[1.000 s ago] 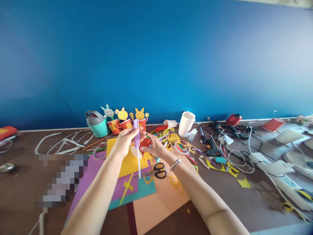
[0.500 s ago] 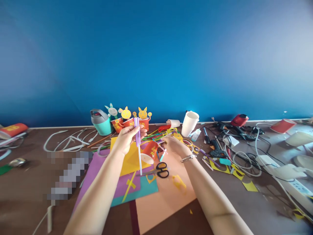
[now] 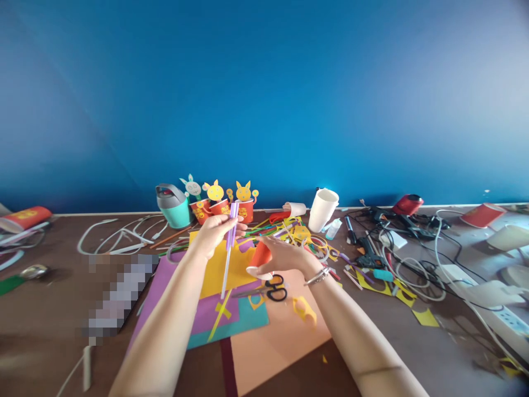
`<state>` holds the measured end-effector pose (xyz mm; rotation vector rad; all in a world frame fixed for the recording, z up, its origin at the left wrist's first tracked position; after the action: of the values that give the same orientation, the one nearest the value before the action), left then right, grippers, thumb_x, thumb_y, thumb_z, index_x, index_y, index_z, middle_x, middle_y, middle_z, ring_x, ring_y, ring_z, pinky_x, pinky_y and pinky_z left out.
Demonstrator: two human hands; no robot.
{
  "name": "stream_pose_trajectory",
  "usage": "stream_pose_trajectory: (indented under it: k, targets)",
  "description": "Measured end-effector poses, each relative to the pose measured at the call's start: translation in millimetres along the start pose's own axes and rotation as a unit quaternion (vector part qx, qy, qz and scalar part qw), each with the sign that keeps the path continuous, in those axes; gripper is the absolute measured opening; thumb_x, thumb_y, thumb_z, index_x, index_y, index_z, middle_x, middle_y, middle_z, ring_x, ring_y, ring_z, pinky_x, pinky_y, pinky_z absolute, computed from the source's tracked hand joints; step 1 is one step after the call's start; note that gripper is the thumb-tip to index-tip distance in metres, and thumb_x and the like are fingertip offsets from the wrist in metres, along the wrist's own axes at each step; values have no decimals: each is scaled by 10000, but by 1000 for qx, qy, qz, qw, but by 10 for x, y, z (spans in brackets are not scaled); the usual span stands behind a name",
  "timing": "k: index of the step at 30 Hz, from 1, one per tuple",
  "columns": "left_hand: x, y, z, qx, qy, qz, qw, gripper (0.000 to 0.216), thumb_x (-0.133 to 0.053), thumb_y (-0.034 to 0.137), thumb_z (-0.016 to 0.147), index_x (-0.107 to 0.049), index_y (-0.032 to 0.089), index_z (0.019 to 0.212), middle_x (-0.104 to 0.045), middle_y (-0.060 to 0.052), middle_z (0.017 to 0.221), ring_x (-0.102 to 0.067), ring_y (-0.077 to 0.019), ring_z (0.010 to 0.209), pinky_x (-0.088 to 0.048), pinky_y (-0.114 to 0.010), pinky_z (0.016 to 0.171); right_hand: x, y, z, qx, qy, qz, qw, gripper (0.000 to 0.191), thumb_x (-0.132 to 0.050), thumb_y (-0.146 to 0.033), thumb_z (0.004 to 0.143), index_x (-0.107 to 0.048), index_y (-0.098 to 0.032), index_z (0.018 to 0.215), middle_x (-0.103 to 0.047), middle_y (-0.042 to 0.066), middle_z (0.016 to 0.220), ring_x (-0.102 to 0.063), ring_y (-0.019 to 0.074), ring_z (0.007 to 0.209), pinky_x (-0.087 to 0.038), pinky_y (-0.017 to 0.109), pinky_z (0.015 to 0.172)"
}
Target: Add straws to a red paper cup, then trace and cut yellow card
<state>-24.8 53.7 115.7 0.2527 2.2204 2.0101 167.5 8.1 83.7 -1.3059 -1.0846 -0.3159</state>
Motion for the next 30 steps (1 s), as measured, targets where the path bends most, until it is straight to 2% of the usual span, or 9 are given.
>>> stream_pose_trajectory:
  k: [2, 5, 7, 9, 12, 16, 21, 26, 30]
  targets:
    - [11, -90, 47, 9, -19, 98, 995, 295, -649, 353, 764, -654, 98, 912, -729, -87, 771, -689, -195, 644, -528, -270, 596, 68, 32, 9, -29, 43, 13, 999, 905, -714, -535, 647, -393, -156, 1405, -436, 162, 1424, -394, 344, 1315, -340, 426, 1060]
    - [-13, -234, 115, -9, -43, 270, 962, 329, -624, 444, 764, -662, 121, 811, -695, -43, 642, -651, -184, 587, -456, -236, 513, 215, 153, 53, -81, 175, 34, 981, 768, -679, -475, 698, -439, -137, 1344, -489, 179, 1340, -426, 326, 1275, -361, 433, 1032]
    - [-90, -333, 135, -8, -99, 324, 941, 369, -588, 495, 779, -666, 137, 824, -678, -28, 612, -601, -153, 506, -402, -225, 458, 291, 251, 75, -112, 261, 48, 957, 726, -631, -475, 744, -424, -125, 1346, -488, 185, 1311, -413, 320, 1275, -361, 430, 1027]
    - [-191, -427, 124, 14, -165, 344, 924, 399, -562, 521, 790, -672, 147, 873, -666, -22, 592, -543, -129, 439, -360, -221, 417, 311, 346, 98, -140, 304, 57, 941, 758, -589, -498, 778, -360, -119, 1393, -441, 199, 1340, -355, 323, 1315, -336, 426, 1047]
    - [-325, -539, 78, 44, -227, 368, 901, 345, -573, 479, 790, -675, 167, 895, -673, -27, 652, -588, -138, 494, -365, -209, 421, 253, 462, 150, -168, 286, 68, 941, 801, -529, -537, 817, -262, -121, 1448, -390, 216, 1377, -294, 334, 1354, -305, 435, 1064]
    - [-386, -611, 41, 49, -185, 409, 892, 197, -605, 362, 778, -651, 171, 772, -689, -63, 861, -628, -146, 585, -434, -215, 471, 156, 549, 219, -167, 257, 78, 948, 816, -461, -594, 840, -198, -159, 1479, -309, 209, 1455, -274, 348, 1372, -270, 462, 1075]
    - [-372, -603, 21, 70, -169, 442, 878, 165, -551, 303, 819, -645, 187, 889, -658, -75, 1067, -606, -107, 546, -450, -217, 477, 88, 583, 283, -170, 247, 70, 952, 850, -410, -634, 846, -197, -109, 1480, -237, 222, 1506, -187, 333, 1417, -225, 444, 1104]
    - [-292, -580, 39, 94, -169, 476, 858, 218, -533, 313, 833, -640, 183, 972, -676, -58, 854, -610, -123, 544, -415, -207, 464, 50, 585, 292, -200, 230, 76, 949, 897, -433, -658, 824, -202, -94, 1483, -143, 236, 1543, -99, 348, 1438, -182, 477, 1115]
    - [-226, -560, 53, 113, -181, 487, 847, 249, -545, 322, 815, -633, 169, 991, -624, -27, 610, -595, -152, 525, -363, -204, 423, 78, 555, 278, -157, 197, 99, 963, 828, -414, -608, 858, -238, -88, 1477, -201, 206, 1542, -124, 292, 1444, -190, 415, 1133]
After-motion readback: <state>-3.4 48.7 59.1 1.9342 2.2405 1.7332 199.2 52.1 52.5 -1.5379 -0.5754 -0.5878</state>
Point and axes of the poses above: each hand's wrist, its own z-axis towards the middle knuckle, its own x-axis out of the back of the hand, y = z × x, the point moved 3 cm from there along z, towards the middle knuckle
